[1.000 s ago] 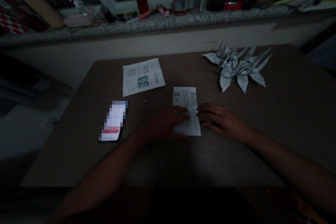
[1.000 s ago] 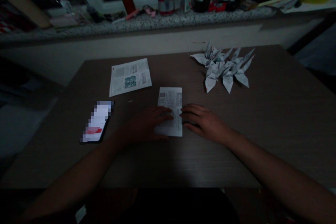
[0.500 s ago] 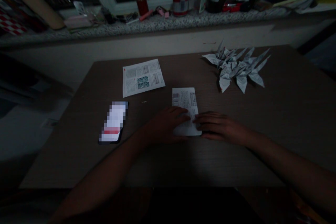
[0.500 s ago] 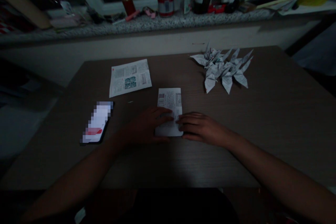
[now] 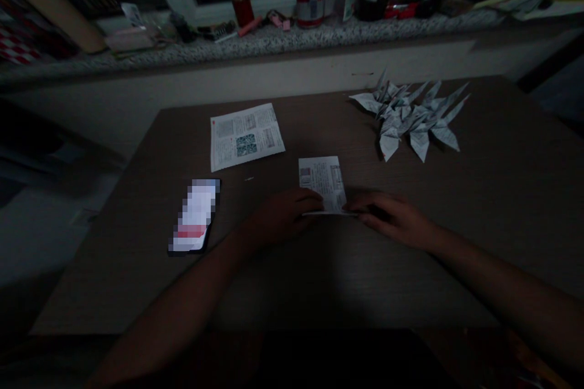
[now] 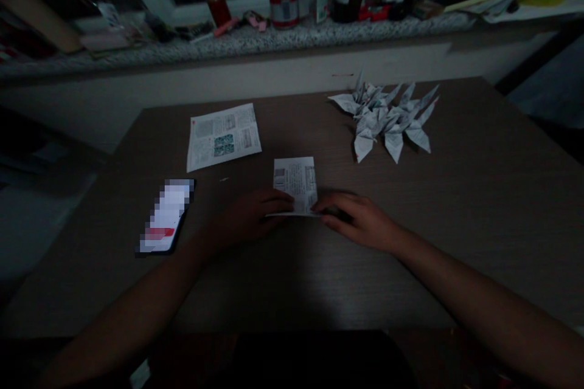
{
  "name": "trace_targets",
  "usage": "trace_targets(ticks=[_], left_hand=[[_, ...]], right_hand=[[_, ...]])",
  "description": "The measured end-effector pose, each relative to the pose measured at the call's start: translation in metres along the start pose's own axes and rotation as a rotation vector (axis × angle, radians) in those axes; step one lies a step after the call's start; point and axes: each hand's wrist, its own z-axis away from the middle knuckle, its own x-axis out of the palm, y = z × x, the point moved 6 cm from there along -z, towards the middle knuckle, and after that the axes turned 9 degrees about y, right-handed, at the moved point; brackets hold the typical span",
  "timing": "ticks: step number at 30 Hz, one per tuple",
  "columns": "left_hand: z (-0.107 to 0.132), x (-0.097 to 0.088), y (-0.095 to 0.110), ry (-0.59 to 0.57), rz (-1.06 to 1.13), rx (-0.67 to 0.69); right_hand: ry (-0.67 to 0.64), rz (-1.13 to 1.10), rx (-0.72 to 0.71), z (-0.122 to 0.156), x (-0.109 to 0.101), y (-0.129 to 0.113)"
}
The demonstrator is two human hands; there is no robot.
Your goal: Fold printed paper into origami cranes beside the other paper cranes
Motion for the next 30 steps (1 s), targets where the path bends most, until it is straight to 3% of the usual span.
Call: trace_targets(ticks=[12,20,26,30], left_hand=[[-0.001,-0.001,-0.009,0.113,0.116,-0.318],[-0.005,0.001,-0.019,0.18,0.126,-0.422],[-0.007,-0.006,-0.018,0.288,-0.049,-0.335],[-0.009,-0.007,-0.02,0.297,-0.142,-0.279]], right_hand=[[0.064,0.161,-0.046,-0.008,0.007,0.007],[0.147,0.169,-0.004,-0.012,0.011,0.013],[0.167,0.149,0.024,-0.015,0.012,0.013],[0.177,0.134,0.04,-0.017,0.011,0.013]])
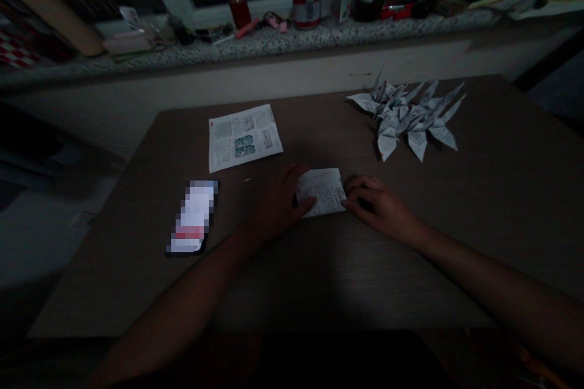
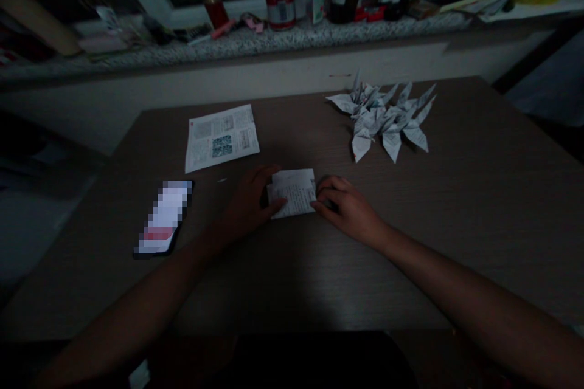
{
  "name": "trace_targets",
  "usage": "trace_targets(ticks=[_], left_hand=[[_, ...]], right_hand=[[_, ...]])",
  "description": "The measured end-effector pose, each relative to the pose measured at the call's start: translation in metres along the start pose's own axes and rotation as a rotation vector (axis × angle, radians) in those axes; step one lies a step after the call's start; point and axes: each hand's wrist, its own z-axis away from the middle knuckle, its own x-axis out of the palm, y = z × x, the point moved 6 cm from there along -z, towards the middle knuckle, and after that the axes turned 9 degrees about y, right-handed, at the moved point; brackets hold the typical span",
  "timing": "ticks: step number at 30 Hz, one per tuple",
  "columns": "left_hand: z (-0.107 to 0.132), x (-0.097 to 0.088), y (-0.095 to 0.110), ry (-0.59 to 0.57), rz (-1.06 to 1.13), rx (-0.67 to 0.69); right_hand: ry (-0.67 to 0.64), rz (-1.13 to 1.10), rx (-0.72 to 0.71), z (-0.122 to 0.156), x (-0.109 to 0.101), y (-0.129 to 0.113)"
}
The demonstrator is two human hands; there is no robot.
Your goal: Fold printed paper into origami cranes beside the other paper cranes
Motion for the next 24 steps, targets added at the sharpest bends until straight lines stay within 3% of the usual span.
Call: trace_targets(ticks=[8,16,24], left_hand=[[0.002,0.012,-0.008,-0.114,-0.068,0.028],[0.0,0.01,-0.004,-0.094,-0.087,0.036],[0.004,0.014,-0.004,-0.112,-0.079,-0.034]], right_hand=[[0.008,0.018,0.061,-0.001,-0.004,0.0],[-0.013,0.024,-0.063,0.002,-0.002,-0.006],[-0.004,-0.006,-0.029,0.001,-0.001,-0.003]])
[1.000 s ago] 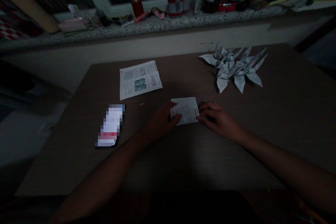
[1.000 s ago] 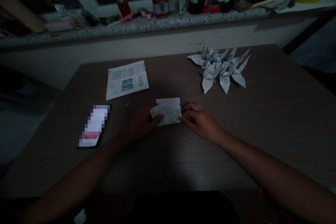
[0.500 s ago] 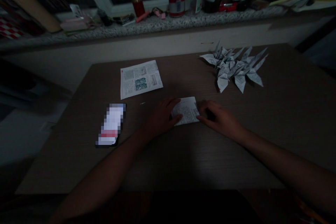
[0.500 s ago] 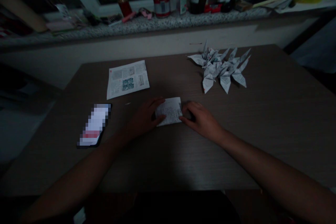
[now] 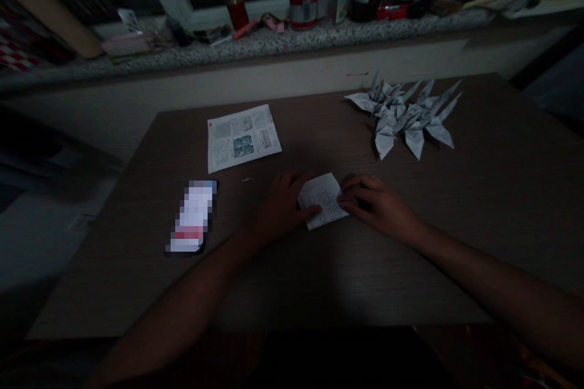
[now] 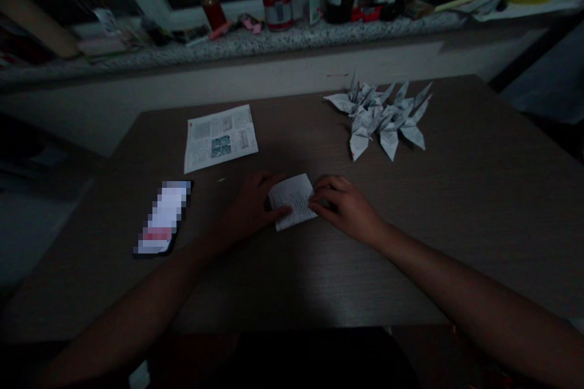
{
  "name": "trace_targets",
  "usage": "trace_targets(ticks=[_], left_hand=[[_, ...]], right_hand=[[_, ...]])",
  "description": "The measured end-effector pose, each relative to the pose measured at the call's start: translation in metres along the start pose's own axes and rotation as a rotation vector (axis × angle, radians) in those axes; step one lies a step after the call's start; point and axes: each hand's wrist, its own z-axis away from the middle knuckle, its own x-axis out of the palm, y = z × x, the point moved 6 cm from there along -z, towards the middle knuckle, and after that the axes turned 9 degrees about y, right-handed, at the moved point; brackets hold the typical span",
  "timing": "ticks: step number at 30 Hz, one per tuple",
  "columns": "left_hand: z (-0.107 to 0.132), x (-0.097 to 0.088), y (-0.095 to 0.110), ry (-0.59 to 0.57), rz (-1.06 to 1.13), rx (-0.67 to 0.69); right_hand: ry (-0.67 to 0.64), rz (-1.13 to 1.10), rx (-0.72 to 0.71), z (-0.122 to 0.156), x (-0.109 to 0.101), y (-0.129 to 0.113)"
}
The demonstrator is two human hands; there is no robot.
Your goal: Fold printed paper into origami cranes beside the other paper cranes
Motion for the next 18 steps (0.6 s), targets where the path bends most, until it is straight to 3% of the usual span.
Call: trace_targets(ticks=[18], left_hand=[[-0.004,-0.011,0.007,0.037,0.303,-0.098]], right_hand=[[-0.004,0.006,0.13,0.003,0.001,0.005]])
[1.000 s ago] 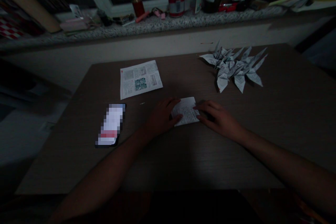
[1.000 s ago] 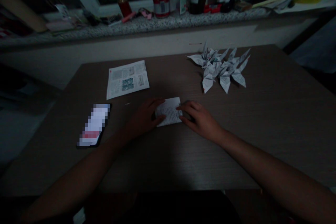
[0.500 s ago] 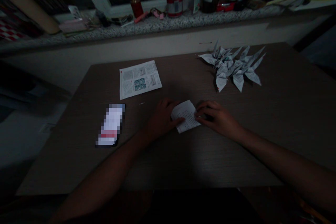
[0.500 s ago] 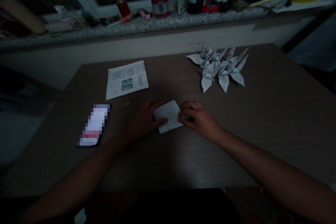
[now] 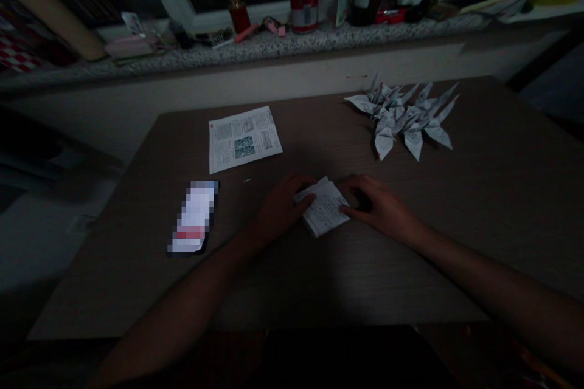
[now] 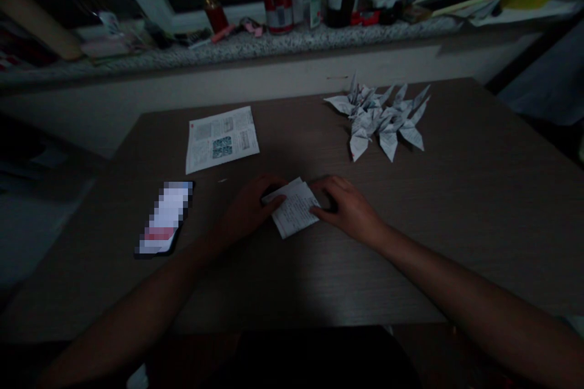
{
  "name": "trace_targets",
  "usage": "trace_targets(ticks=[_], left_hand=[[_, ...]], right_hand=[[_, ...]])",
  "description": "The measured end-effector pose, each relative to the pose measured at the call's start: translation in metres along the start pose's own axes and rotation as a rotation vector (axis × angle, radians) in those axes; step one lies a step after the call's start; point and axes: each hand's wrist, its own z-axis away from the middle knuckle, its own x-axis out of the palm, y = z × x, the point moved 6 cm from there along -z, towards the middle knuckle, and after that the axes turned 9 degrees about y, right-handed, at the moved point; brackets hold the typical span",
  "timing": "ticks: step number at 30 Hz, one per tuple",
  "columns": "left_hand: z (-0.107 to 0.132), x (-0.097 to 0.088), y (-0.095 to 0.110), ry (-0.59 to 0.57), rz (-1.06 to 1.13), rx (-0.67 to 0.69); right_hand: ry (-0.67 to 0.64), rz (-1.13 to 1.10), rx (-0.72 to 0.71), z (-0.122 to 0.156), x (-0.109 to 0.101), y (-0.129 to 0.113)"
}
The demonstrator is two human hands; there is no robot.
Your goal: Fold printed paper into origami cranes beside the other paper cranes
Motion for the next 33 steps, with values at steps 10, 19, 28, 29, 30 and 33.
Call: trace_targets(ticks=[10,19,28,29,30,33], left_hand=[[0.004,-0.001,-0.004,0.069,0.321,-0.225],[0.011,0.001,0.008,0.04,0.41,-0.219],[0.016,0.011,0.015,-0.064,0.424,-0.234],[0.016,0.011,0.015,-0.064,0.41,-0.234],[0.017,0.012,0.016,-0.067,0.397,-0.231],[0.017,0.012,0.017,-0.074,0.363,-0.212]], right_hand=[[0.027,-0.124,0.212,-0.001,-0.003,0.006],[0.006,-0.385,0.532,-0.012,0.004,0.001],[0.04,-0.399,0.456,-0.016,0.002,-0.012],[0.043,-0.404,0.454,-0.016,0.002,-0.013],[0.045,-0.406,0.451,-0.016,0.002,-0.013],[0.054,-0.391,0.442,-0.016,0.003,-0.015]])
